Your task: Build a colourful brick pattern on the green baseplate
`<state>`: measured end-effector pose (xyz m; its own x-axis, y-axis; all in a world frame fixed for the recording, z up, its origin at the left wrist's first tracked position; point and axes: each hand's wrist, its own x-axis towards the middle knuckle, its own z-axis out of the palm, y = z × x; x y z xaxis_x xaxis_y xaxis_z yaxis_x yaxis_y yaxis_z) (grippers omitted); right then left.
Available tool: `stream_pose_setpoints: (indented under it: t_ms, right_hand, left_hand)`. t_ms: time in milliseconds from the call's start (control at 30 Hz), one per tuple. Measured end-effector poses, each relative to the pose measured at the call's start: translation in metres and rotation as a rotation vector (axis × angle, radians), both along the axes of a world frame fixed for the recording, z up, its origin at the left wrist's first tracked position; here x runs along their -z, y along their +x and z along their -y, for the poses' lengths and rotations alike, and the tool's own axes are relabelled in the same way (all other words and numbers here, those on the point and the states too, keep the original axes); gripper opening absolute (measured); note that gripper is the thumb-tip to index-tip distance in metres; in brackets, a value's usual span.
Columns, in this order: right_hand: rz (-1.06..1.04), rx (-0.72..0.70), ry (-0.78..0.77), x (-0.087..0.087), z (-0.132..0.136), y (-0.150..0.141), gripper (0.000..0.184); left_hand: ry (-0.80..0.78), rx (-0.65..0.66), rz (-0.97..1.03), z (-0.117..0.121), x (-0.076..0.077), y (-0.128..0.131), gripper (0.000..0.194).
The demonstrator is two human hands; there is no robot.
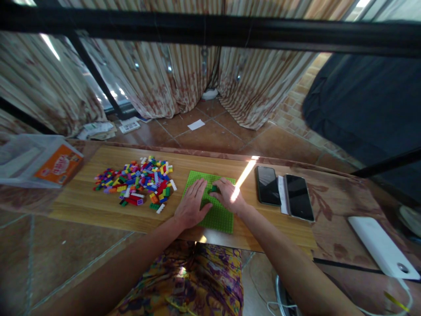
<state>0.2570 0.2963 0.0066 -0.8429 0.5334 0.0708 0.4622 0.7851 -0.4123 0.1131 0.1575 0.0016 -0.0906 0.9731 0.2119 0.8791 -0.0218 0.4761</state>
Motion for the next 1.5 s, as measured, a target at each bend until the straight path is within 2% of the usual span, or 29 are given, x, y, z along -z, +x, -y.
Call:
stream_pose_setpoints:
  t_ms: [67,133,200,267,333,400,467,533,600,800,900,1067,1200,1500]
  right_hand:
    - [-0.031,-0.007,0.013,-0.002,0.004,0.001,0.028]
    - [-0.075,-0.014,0.045,-0.005,0.01,0.003,0.03]
    - [-0.118,-0.011,0.081,-0.009,0.017,0.006,0.032]
    - [-0.155,0.005,0.113,-0.013,0.024,0.008,0.032]
    - [-0.183,0.01,0.138,-0.018,0.032,0.01,0.031]
    - [-0.214,0.014,0.16,-0.022,0.039,0.011,0.03]
    - [-0.242,0.017,0.172,-0.027,0.046,0.012,0.031]
    - [-0.264,0.02,0.177,-0.031,0.052,0.012,0.031]
    - [-0.272,0.02,0.177,-0.034,0.057,0.012,0.031]
    - [-0.296,0.039,0.107,-0.038,0.071,0.012,0.035]
    - [-0.317,0.092,0.089,-0.042,0.08,0.009,0.039]
    - [-0.307,0.211,0.115,-0.05,0.091,0.003,0.026]
    - [-0.331,0.199,0.133,-0.053,0.091,0.001,0.021]
    - [-0.4,0.173,0.052,-0.054,0.085,0.005,0.018]
  left_hand:
    - [0.102,-0.078,0.123,0.006,-0.002,-0.006,0.069]
    - [0.195,-0.248,0.264,0.014,-0.005,-0.013,0.064]
    - [0.221,-0.407,0.433,0.021,-0.008,-0.019,0.063]
    - [0.184,-0.491,0.699,0.025,-0.014,-0.023,0.064]
    - [0.08,-0.469,1.059,0.028,-0.023,-0.026,0.062]
    - [-0.095,-0.339,1.391,0.03,-0.033,-0.028,0.06]
    - [-0.258,-0.189,1.573,0.033,-0.043,-0.03,0.06]
    - [-0.334,-0.115,1.624,0.037,-0.05,-0.031,0.062]
    - [-0.349,-0.105,1.631,0.041,-0.052,-0.032,0.061]
    - [-0.366,-0.126,1.686,0.054,-0.042,-0.032,0.05]
    - [-0.352,-0.111,1.713,0.058,-0.04,-0.031,0.05]
    - [-0.34,-0.079,1.751,0.062,-0.044,-0.03,0.05]
    - [-0.323,-0.077,1.765,0.064,-0.046,-0.028,0.051]
    - [-0.317,-0.032,1.806,0.065,-0.043,-0.021,0.051]
